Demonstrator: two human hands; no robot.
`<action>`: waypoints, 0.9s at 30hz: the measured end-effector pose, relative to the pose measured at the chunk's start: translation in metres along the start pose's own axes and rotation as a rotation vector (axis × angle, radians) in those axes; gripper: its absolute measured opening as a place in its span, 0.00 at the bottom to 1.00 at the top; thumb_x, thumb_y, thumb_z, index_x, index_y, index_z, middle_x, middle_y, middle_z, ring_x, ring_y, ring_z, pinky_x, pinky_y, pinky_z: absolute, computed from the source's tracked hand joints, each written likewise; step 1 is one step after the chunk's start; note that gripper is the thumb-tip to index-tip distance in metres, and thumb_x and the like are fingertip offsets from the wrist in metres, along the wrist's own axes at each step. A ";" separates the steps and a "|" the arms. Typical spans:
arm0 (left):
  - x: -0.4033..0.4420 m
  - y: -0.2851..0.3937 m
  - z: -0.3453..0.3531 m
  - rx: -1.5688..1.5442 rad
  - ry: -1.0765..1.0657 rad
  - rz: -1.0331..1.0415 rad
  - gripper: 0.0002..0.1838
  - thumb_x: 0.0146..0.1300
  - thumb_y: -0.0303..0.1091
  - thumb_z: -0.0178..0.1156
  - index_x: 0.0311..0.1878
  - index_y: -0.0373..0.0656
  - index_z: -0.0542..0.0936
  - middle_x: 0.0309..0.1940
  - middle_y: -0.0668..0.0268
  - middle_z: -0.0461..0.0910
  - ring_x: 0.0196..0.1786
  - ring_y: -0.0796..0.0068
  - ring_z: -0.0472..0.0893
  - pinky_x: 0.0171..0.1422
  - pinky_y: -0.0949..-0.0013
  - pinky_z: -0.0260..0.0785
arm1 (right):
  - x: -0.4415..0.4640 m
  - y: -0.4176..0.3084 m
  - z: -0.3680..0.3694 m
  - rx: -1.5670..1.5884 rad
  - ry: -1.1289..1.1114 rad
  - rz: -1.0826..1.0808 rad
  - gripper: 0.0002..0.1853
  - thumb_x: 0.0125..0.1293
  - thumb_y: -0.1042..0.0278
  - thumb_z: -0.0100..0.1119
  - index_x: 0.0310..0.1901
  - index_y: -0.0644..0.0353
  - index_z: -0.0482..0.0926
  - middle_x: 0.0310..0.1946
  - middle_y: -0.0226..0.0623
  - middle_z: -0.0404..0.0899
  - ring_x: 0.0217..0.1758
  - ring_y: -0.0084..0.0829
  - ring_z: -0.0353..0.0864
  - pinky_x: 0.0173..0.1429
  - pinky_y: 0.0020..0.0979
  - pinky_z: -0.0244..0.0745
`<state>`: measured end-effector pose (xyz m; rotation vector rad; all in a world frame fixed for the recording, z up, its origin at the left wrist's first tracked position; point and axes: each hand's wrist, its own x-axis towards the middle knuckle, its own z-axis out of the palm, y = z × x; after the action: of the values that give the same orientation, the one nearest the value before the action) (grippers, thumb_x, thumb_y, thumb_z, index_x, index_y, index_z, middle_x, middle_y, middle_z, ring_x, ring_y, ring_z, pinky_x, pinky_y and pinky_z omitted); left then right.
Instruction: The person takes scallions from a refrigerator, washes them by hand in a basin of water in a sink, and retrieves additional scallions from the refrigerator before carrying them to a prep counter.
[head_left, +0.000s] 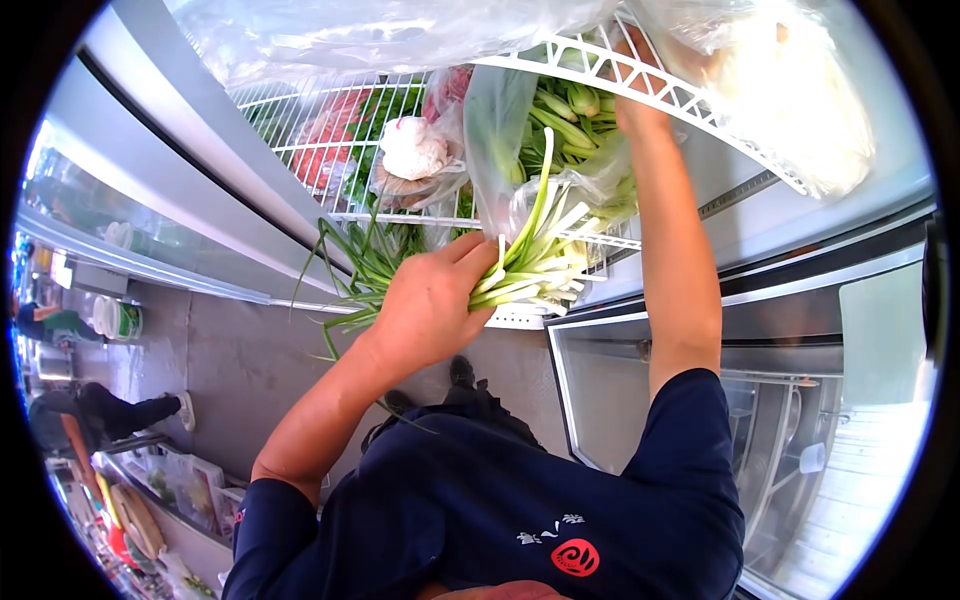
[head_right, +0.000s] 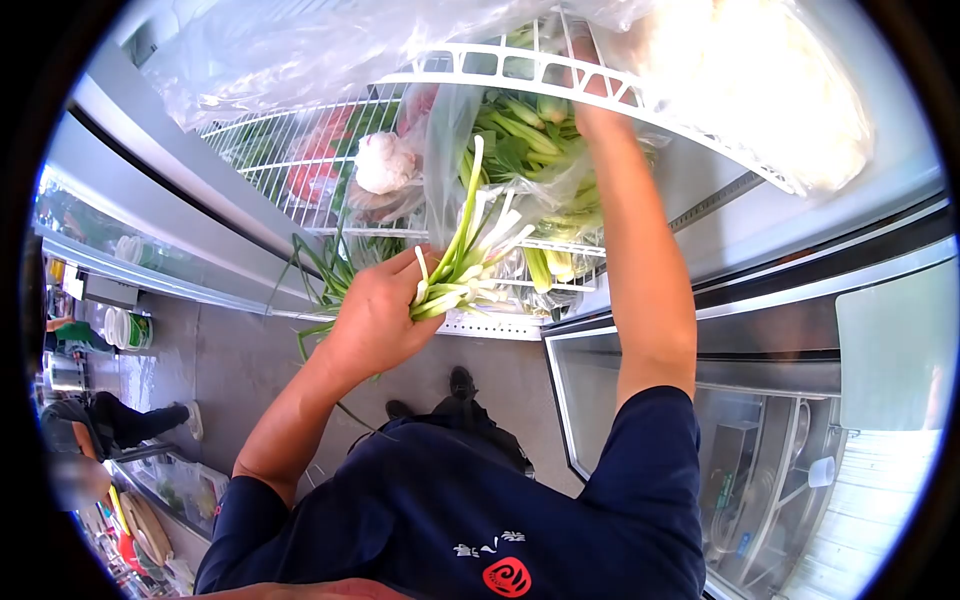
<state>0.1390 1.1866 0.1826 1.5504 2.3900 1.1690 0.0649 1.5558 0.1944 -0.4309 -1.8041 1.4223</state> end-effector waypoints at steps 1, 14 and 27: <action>0.001 0.001 0.000 0.001 0.002 -0.004 0.26 0.50 0.28 0.70 0.54 0.38 0.77 0.51 0.56 0.81 0.43 0.45 0.83 0.45 0.51 0.77 | -0.009 -0.010 0.004 -0.169 -0.054 -0.018 0.30 0.72 0.47 0.62 0.67 0.60 0.75 0.62 0.47 0.80 0.64 0.46 0.80 0.65 0.41 0.74; 0.053 0.022 0.010 -0.001 0.273 0.114 0.23 0.57 0.26 0.61 0.59 0.35 0.77 0.58 0.55 0.80 0.36 0.49 0.85 0.38 0.51 0.79 | -0.117 -0.016 -0.013 -0.934 -0.480 -0.473 0.32 0.60 0.76 0.63 0.68 0.60 0.72 0.66 0.49 0.73 0.68 0.47 0.74 0.72 0.42 0.67; -0.036 -0.008 -0.008 0.092 -0.076 -0.049 0.32 0.50 0.30 0.69 0.63 0.49 0.79 0.75 0.60 0.66 0.39 0.53 0.87 0.41 0.54 0.80 | -0.020 -0.016 0.044 0.743 0.040 0.057 0.23 0.73 0.60 0.55 0.65 0.62 0.77 0.57 0.48 0.84 0.62 0.44 0.82 0.66 0.40 0.77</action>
<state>0.1469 1.1509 0.1711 1.5231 2.4494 0.9864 0.0481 1.5073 0.1992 -0.1168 -1.1155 1.9682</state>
